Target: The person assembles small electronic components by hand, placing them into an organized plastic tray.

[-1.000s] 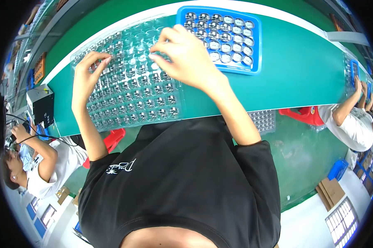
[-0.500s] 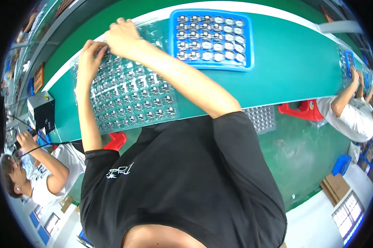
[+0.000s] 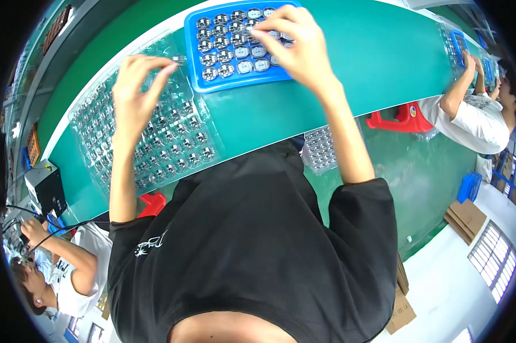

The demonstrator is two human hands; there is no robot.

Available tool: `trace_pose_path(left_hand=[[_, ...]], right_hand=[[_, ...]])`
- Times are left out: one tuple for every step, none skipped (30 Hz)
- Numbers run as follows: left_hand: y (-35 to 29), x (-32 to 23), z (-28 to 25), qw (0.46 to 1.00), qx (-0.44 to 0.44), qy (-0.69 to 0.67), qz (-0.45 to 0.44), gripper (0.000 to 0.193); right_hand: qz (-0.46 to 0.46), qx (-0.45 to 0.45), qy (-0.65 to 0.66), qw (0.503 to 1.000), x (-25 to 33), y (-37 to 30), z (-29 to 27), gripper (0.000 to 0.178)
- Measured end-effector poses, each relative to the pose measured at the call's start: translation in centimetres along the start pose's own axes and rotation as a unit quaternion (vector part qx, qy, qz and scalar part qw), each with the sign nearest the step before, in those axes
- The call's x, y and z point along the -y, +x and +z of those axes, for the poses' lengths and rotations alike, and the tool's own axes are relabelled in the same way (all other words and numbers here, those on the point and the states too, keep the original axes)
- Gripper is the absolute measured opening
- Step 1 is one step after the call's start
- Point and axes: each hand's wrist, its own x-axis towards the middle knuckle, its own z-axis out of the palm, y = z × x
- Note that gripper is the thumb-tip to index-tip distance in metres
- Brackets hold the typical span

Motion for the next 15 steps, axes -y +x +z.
trace_pose_path(left_hand=[[0.5, -0.4, 1.2, 1.000, 0.009, -0.007, 0.022, 0.017], [0.9, -0.8, 2.3, 0.999, 0.017, -0.014, 0.042, 0.016], [1.3, -1.2, 3.1, 0.999, 0.026, -0.016, 0.042, 0.016], [1.6, -1.2, 4.0, 0.998, 0.020, -0.016, 0.055, 0.015], [2.1, -1.3, 4.7, 0.998, 0.022, -0.013, 0.065, 0.015], [2.5, -1.2, 5.4, 0.997, 0.026, -0.010, 0.078, 0.015], [2.7, -1.2, 6.2, 0.996, 0.030, -0.010, 0.080, 0.015], [2.9, -1.2, 6.9, 0.996, 0.035, -0.007, 0.084, 0.014], [3.0, -1.1, 7.6, 0.995, 0.040, -0.004, 0.090, 0.014], [3.1, -1.1, 8.0, 0.995, 0.044, -0.004, 0.093, 0.014], [3.1, -1.1, 8.3, 0.994, 0.045, 0.005, 0.095, 0.014], [3.1, -1.2, 8.7, 0.994, 0.047, 0.012, 0.098, 0.013], [3.2, -1.1, 9.0, 0.994, 0.056, 0.001, 0.090, 0.013], [3.1, -1.0, 9.1, 0.994, 0.060, -0.001, 0.092, 0.013], [3.1, -0.9, 9.3, 0.994, 0.059, 0.010, 0.094, 0.013]], right_hand=[[0.020, -0.021, -0.001, 1.000, -1.8, -1.1, -0.7, 0.013], [0.039, -0.041, 0.000, 0.998, -3.7, -2.0, -1.3, 0.013], [0.084, -0.071, 0.038, 0.993, -4.7, -2.7, -1.8, 0.013], [0.129, -0.102, 0.075, 0.984, -5.8, -3.3, -2.3, 0.013], [0.143, -0.145, 0.108, 0.973, -7.7, -4.3, -2.2, 0.015], [0.215, -0.188, 0.155, 0.946, -8.0, -4.9, -2.1, 0.017], [0.234, -0.213, 0.179, 0.932, -8.6, -5.6, -1.9, 0.018], [0.252, -0.238, 0.204, 0.916, -9.2, -6.4, -1.7, 0.018], [0.254, -0.243, 0.205, 0.914, -9.3, -7.0, -1.5, 0.018], [0.272, -0.248, 0.196, 0.909, -9.5, -7.5, -1.3, 0.019], [0.290, -0.252, 0.187, 0.904, -9.7, -8.0, -1.1, 0.020], [0.294, -0.256, 0.186, 0.902, -9.6, -8.2, -1.1, 0.020], [0.286, -0.264, 0.203, 0.898, -9.6, -8.3, -1.0, 0.020], [0.278, -0.273, 0.220, 0.895, -9.6, -8.4, -0.9, 0.020], [0.281, -0.276, 0.218, 0.893, -9.6, -8.3, -0.9, 0.020]])
